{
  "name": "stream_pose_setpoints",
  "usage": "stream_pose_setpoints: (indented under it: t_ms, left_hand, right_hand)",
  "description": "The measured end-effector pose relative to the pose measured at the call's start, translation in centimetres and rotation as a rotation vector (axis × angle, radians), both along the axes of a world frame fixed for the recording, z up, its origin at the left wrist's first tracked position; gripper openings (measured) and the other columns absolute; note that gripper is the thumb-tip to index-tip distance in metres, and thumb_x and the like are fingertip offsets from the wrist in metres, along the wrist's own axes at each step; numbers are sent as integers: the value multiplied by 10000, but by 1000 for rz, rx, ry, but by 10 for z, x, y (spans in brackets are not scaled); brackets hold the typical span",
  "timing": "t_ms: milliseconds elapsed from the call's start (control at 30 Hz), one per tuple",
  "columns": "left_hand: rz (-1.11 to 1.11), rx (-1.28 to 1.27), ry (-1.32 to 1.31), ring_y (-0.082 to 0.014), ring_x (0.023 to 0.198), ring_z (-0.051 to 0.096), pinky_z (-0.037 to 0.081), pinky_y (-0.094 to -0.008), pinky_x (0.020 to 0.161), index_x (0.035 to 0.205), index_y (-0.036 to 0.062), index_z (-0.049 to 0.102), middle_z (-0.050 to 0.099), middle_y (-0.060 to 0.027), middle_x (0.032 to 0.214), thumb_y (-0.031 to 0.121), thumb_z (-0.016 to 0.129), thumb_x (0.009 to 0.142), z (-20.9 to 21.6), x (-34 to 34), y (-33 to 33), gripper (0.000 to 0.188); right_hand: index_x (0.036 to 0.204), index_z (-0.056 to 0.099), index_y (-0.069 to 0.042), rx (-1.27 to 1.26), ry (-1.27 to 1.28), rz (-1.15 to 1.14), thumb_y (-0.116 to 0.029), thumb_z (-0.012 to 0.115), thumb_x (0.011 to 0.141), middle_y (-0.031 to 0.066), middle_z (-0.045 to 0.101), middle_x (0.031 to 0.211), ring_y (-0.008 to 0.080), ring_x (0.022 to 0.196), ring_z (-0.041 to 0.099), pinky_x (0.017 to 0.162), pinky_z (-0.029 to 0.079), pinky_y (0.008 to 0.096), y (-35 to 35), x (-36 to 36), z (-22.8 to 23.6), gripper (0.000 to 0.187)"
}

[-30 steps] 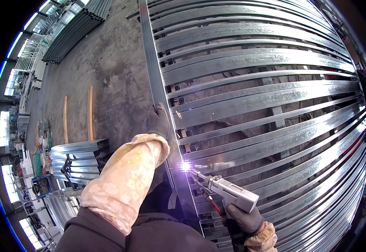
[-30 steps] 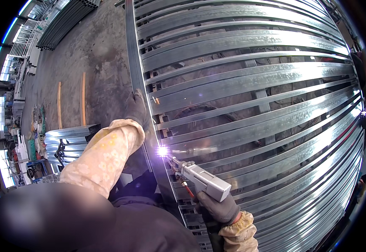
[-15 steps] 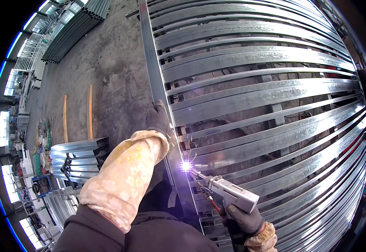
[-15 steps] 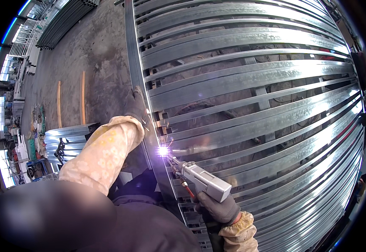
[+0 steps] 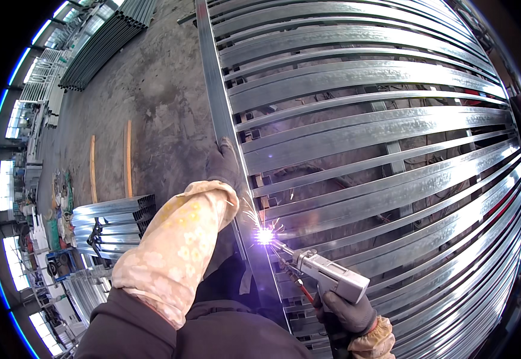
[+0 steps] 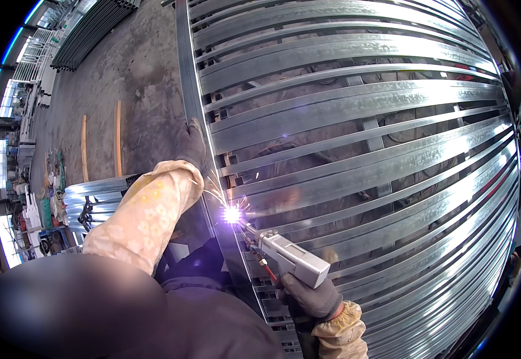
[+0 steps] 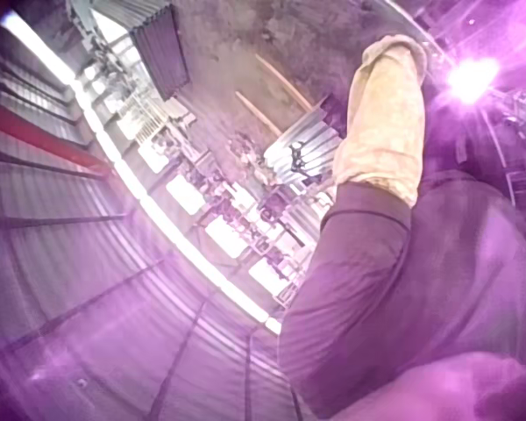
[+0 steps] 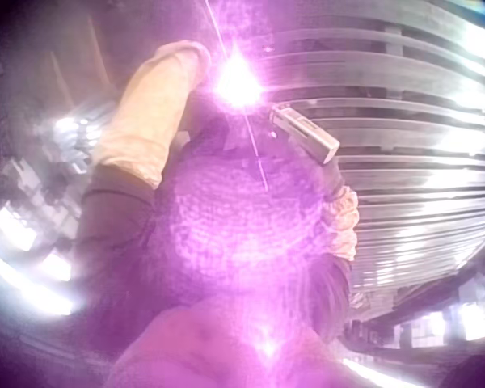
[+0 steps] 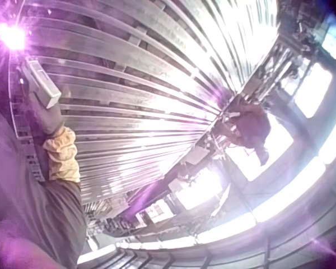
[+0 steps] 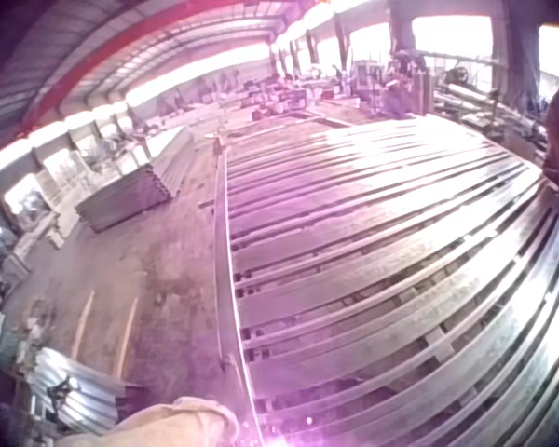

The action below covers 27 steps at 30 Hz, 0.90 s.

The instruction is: The person uses a handheld welding gun to join metal bars on a large metal frame structure. They systematically move the welding tool along the seams where the bars intersect, creating bright sparks and fusing the metal components together.

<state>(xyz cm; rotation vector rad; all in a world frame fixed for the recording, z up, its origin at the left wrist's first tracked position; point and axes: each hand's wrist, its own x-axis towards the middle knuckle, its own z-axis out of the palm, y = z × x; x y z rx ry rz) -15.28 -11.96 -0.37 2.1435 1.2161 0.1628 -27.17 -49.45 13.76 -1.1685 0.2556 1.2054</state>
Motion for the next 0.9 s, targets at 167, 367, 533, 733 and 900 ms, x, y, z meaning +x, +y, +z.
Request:
stream_pose_setpoints:
  t_ms: [167, 367, 533, 733, 900]
  left_hand:
    - [9, -75, -8, -445, 1062, 617, 464, -475, 900, 1151, -38, 629, 668, -273, 1088, 475, 376, 1025, 6, 1, -3, 586]
    - [-6, 20, -43, -464, 1068, 608, 466, -497, 894, 1130, -51, 633, 656, -296, 1102, 493, 385, 1008, -21, -2, 7, 610]
    - [-17, 11, -68, -479, 1042, 610, 470, -512, 875, 1100, -51, 641, 656, -309, 1069, 497, 396, 996, -4, -1, 1, 610]
    - [0, 21, -67, -478, 1042, 609, 470, -507, 877, 1097, -41, 646, 661, -301, 1066, 496, 399, 994, -11, 0, 3, 600]
    - [-1, 8, -45, -476, 1070, 599, 465, -501, 897, 1108, -35, 645, 660, -294, 1086, 495, 399, 994, -6, 1, 1, 595]
  right_hand:
    - [1292, 505, 8, -28, -1, 12, -176, 590, 970, 71, 660, 917, 131, 772, 647, 682, 528, 281, -4, -2, 1, 381]
    - [1235, 545, 0, -44, 23, 11, -191, 600, 971, 64, 666, 915, 121, 779, 648, 676, 532, 278, -5, -5, 2, 330]
    - [1234, 553, -4, -47, 13, 15, -212, 617, 968, 57, 672, 922, 114, 767, 640, 668, 533, 276, -8, -8, 1, 343]
    - [1259, 543, -9, -17, -20, -16, -221, 627, 965, 48, 667, 919, 105, 755, 627, 655, 524, 266, -9, -11, -2, 372]
    - [1278, 532, -10, -22, -12, -6, -205, 625, 964, 41, 661, 923, 96, 772, 610, 673, 514, 264, -9, -10, 0, 381]
